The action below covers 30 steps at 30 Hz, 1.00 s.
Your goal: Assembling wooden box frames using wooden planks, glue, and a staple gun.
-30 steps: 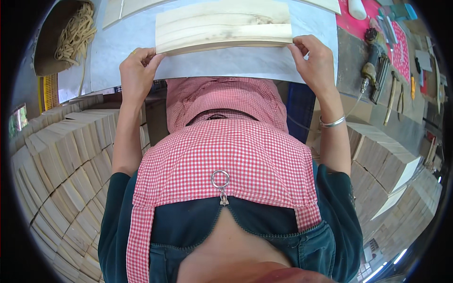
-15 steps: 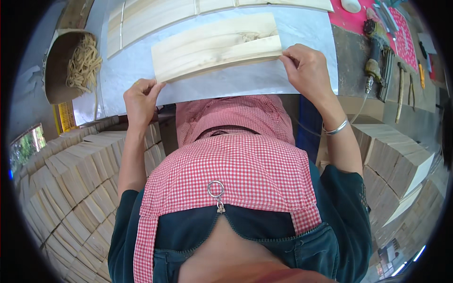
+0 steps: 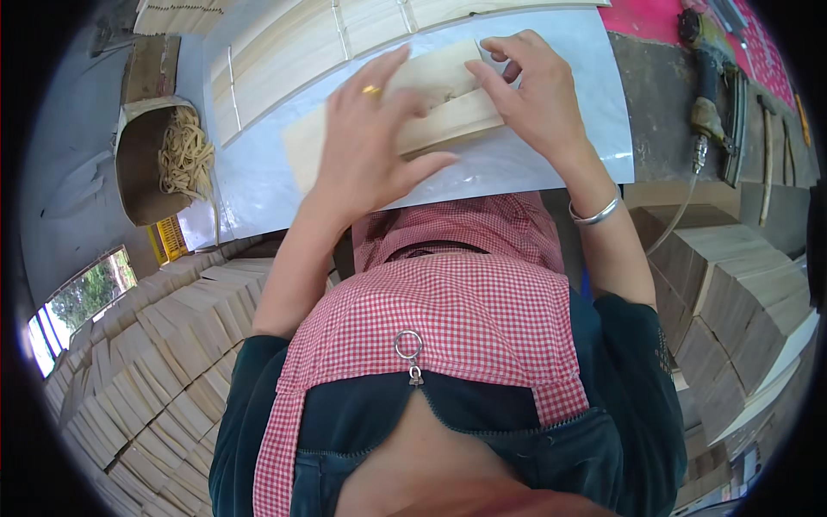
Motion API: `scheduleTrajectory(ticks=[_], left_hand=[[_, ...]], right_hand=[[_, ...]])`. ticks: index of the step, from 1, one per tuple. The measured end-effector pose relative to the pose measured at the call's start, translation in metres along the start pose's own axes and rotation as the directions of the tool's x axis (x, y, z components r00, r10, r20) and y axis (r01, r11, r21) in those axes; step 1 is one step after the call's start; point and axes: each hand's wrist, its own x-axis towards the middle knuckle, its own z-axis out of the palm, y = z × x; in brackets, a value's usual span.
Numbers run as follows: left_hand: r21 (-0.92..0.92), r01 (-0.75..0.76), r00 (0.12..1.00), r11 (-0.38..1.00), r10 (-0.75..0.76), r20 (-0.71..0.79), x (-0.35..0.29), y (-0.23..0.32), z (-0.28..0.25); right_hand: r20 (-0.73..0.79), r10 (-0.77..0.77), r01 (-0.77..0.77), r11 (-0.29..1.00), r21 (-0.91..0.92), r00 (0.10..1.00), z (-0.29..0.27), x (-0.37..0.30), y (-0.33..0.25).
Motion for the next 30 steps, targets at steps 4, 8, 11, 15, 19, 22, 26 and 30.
scheduleTrajectory(ticks=[4, 8, 11, 15, 19, 22, 26, 30], left_hand=[[-0.023, -0.035, 0.998, 0.999, 0.036, 0.058, 0.024, -0.004, 0.028], [-0.194, 0.021, 0.999, 0.981, -0.013, 0.045, 0.028, -0.010, 0.042], [-0.257, 0.040, 0.999, 0.966, -0.029, 0.045, 0.031, -0.012, 0.046], [-0.285, 0.040, 0.999, 0.958, -0.028, 0.046, 0.033, -0.014, 0.047], [-0.301, 0.036, 0.999, 0.953, -0.026, 0.038, 0.032, -0.015, 0.047], [-0.295, 0.037, 0.999, 0.955, -0.027, 0.039, 0.032, -0.015, 0.047], [-0.290, 0.032, 0.999, 0.957, -0.023, 0.034, 0.031, -0.014, 0.048], [-0.268, -0.010, 1.000, 0.963, 0.011, 0.003, 0.034, -0.016, 0.049]], right_hand=[[-0.032, -0.049, 0.047, 0.997, -0.063, 0.998, 0.009, -0.001, 0.004], [-0.073, 0.045, -0.041, 0.998, 0.053, 0.996, 0.016, -0.004, -0.002], [-0.077, 0.102, -0.091, 0.986, 0.140, 0.992, 0.016, -0.004, 0.001], [-0.043, 0.167, -0.149, 0.951, 0.272, 0.985, 0.012, -0.001, 0.013], [0.148, 0.266, -0.284, 0.951, 0.124, 0.953, 0.008, 0.009, 0.040], [0.289, 0.239, -0.252, 0.968, 0.007, 0.927, 0.004, 0.031, 0.049], [0.442, 0.245, -0.220, 0.969, -0.109, 0.863, -0.005, 0.042, 0.048], [0.472, 0.284, -0.263, 0.958, -0.111, 0.835, -0.011, 0.031, 0.041]])
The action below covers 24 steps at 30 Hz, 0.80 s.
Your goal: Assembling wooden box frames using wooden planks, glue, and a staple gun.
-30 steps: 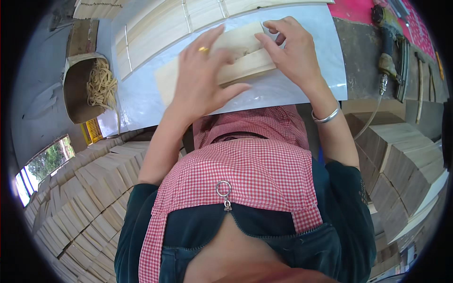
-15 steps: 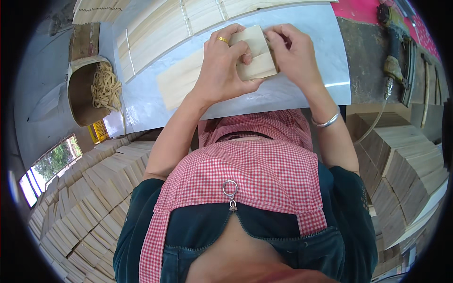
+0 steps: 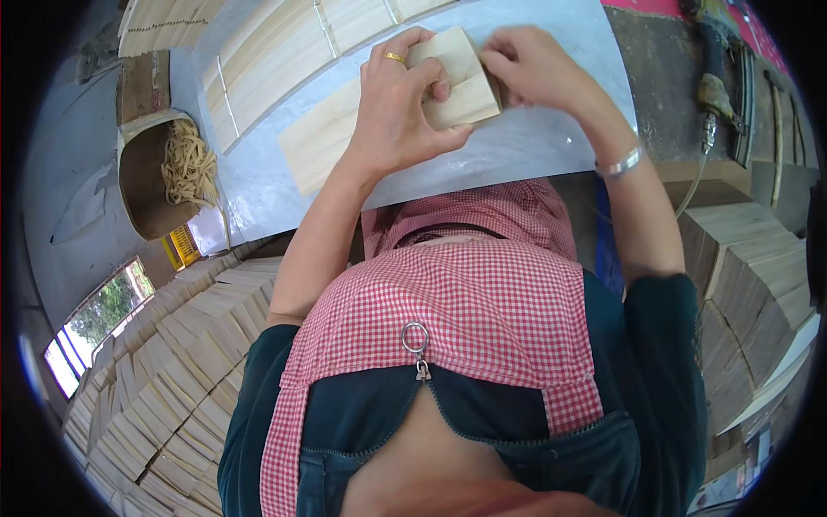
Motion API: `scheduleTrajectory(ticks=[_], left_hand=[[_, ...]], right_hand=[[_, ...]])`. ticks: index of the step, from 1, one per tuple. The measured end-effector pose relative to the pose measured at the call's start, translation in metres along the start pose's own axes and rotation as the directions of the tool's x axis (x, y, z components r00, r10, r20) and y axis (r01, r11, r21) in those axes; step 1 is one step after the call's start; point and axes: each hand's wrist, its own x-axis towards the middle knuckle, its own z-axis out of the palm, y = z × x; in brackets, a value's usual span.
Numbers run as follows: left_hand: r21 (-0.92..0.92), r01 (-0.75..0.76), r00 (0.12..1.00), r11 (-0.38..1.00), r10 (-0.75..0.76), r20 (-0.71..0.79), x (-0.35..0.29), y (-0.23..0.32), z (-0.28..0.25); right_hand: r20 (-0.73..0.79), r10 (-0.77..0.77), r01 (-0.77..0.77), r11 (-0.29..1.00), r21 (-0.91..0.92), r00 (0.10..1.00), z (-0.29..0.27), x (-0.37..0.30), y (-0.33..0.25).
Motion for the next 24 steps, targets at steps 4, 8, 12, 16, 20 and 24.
scheduleTrajectory(ticks=[4, 8, 12, 16, 20, 24], left_hand=[[0.026, 0.024, 1.000, 0.999, -0.024, -0.010, -0.005, 0.001, -0.001], [0.037, -0.004, 1.000, 0.999, 0.005, -0.014, -0.002, 0.002, 0.001], [0.005, 0.000, 0.999, 1.000, 0.000, -0.034, -0.003, 0.005, 0.002], [-0.004, -0.019, 0.997, 1.000, 0.018, -0.076, -0.003, 0.006, -0.002], [0.073, -0.154, 0.979, 0.985, 0.162, -0.126, -0.001, 0.005, -0.003], [0.028, -0.103, 0.988, 0.994, 0.105, -0.109, -0.002, -0.002, 0.005]], right_hand=[[0.145, 0.240, -0.278, 0.883, 0.377, 0.960, 0.008, -0.053, -0.014], [0.024, 0.085, -0.087, 0.994, 0.063, 0.996, 0.009, -0.054, -0.007], [-0.133, -0.076, 0.056, 0.987, -0.147, 0.988, 0.017, -0.071, -0.001], [-0.267, -0.230, 0.166, 0.956, -0.243, 0.936, 0.024, -0.090, -0.016], [-0.364, -0.317, 0.241, 0.941, -0.239, 0.876, 0.030, -0.101, -0.041], [-0.364, -0.333, 0.238, 0.929, -0.282, 0.870, 0.033, -0.099, -0.039]])
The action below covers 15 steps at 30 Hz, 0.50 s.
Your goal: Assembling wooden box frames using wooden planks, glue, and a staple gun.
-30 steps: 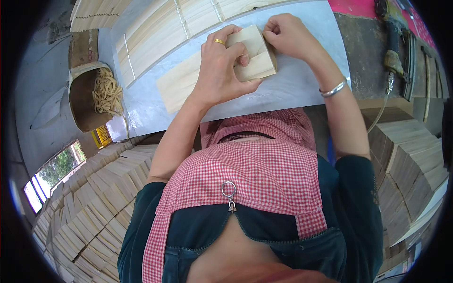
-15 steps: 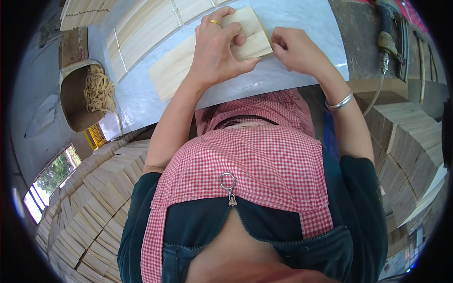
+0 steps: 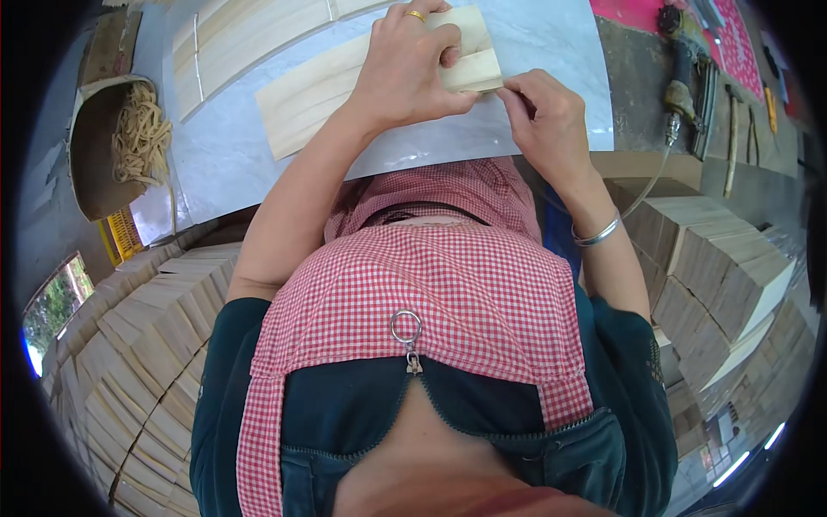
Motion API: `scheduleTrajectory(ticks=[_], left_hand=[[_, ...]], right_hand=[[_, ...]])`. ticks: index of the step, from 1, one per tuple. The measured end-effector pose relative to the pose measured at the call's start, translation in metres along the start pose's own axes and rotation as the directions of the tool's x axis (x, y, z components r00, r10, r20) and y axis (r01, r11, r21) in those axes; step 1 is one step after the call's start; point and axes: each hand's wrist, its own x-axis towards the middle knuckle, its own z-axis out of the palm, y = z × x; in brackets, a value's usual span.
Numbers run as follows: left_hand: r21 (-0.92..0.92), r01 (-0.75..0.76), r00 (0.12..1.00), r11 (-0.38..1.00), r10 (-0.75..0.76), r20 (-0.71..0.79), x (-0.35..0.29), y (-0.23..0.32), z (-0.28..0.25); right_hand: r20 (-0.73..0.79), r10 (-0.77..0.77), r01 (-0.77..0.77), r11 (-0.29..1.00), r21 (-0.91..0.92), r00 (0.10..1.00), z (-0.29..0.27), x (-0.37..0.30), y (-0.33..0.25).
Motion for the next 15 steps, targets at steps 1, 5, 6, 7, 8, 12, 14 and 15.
scheduleTrajectory(ticks=[1, 5, 6, 7, 8, 12, 14, 15], left_hand=[[-0.007, 0.003, 1.000, 1.000, -0.003, -0.014, 0.000, -0.001, 0.000], [0.002, 0.081, 0.996, 0.997, -0.081, 0.031, 0.000, -0.001, -0.002], [-0.018, 0.078, 0.997, 0.997, -0.078, 0.011, 0.001, -0.002, -0.001], [-0.027, 0.066, 0.998, 0.997, -0.066, 0.001, 0.002, -0.003, 0.001], [-0.033, 0.052, 0.999, 0.998, -0.053, -0.006, 0.001, -0.006, 0.002], [-0.023, 0.033, 0.999, 0.999, -0.034, -0.032, -0.002, -0.007, 0.002], [-0.045, 0.051, 0.998, 0.998, -0.053, -0.037, -0.005, -0.009, 0.004], [-0.048, 0.102, 0.995, 0.994, -0.102, -0.005, -0.007, -0.009, 0.003]], right_hand=[[0.007, -0.008, 0.008, 1.000, -0.012, 1.000, 0.002, 0.000, 0.001], [-0.031, -0.063, 0.065, 0.996, 0.058, 0.998, 0.001, 0.002, 0.005], [-0.023, -0.071, 0.071, 0.997, 0.032, 0.997, 0.000, 0.002, 0.006], [-0.012, -0.065, 0.065, 0.997, 0.033, 0.998, 0.000, 0.002, 0.007], [-0.004, -0.056, 0.056, 0.998, 0.036, 0.998, 0.001, 0.002, 0.007], [-0.083, -0.062, 0.052, 0.992, -0.113, 0.995, -0.018, 0.003, 0.032], [-0.257, -0.124, 0.020, 0.928, -0.373, 0.958, -0.048, 0.017, 0.068], [-0.338, -0.174, -0.014, 0.873, -0.487, 0.925, -0.064, 0.024, 0.087]])
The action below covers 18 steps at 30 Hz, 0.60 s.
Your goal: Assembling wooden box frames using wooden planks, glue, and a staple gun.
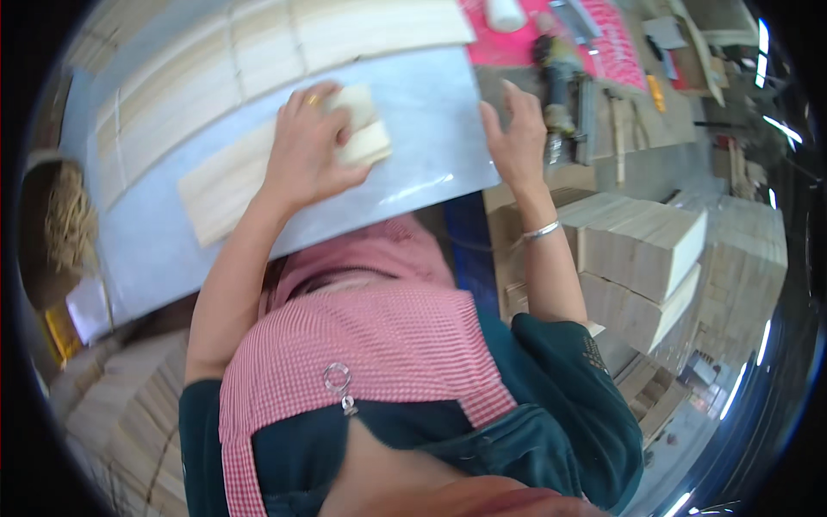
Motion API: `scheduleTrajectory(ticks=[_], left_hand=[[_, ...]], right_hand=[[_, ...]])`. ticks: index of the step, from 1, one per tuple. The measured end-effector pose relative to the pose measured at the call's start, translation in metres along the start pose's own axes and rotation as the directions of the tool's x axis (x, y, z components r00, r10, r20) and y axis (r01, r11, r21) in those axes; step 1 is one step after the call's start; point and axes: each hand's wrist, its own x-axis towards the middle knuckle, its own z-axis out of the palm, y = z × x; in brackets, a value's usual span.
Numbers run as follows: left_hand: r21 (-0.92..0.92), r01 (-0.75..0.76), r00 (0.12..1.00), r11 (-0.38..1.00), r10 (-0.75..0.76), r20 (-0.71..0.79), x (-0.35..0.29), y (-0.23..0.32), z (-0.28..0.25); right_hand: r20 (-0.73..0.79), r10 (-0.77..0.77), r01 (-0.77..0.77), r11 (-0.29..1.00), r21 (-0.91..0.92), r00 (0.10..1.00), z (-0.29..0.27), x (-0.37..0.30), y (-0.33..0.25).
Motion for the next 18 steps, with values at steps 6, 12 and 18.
scheduleTrajectory(ticks=[6, 12, 18], left_hand=[[-0.047, -0.004, 1.000, 0.999, 0.005, 0.025, 0.007, 0.017, -0.006], [-0.095, -0.049, 0.999, 0.994, 0.049, -0.005, 0.007, 0.019, -0.007], [-0.015, -0.086, 0.996, 0.996, 0.086, 0.004, -0.002, -0.013, 0.012]], right_hand=[[0.175, 0.600, -0.452, 0.735, -0.506, 0.781, -0.016, 0.012, 0.145], [0.199, 0.773, -0.625, 0.612, -0.485, 0.602, -0.024, 0.052, 0.148], [0.378, 0.780, -0.747, 0.608, -0.268, 0.499, -0.086, 0.060, 0.057]])
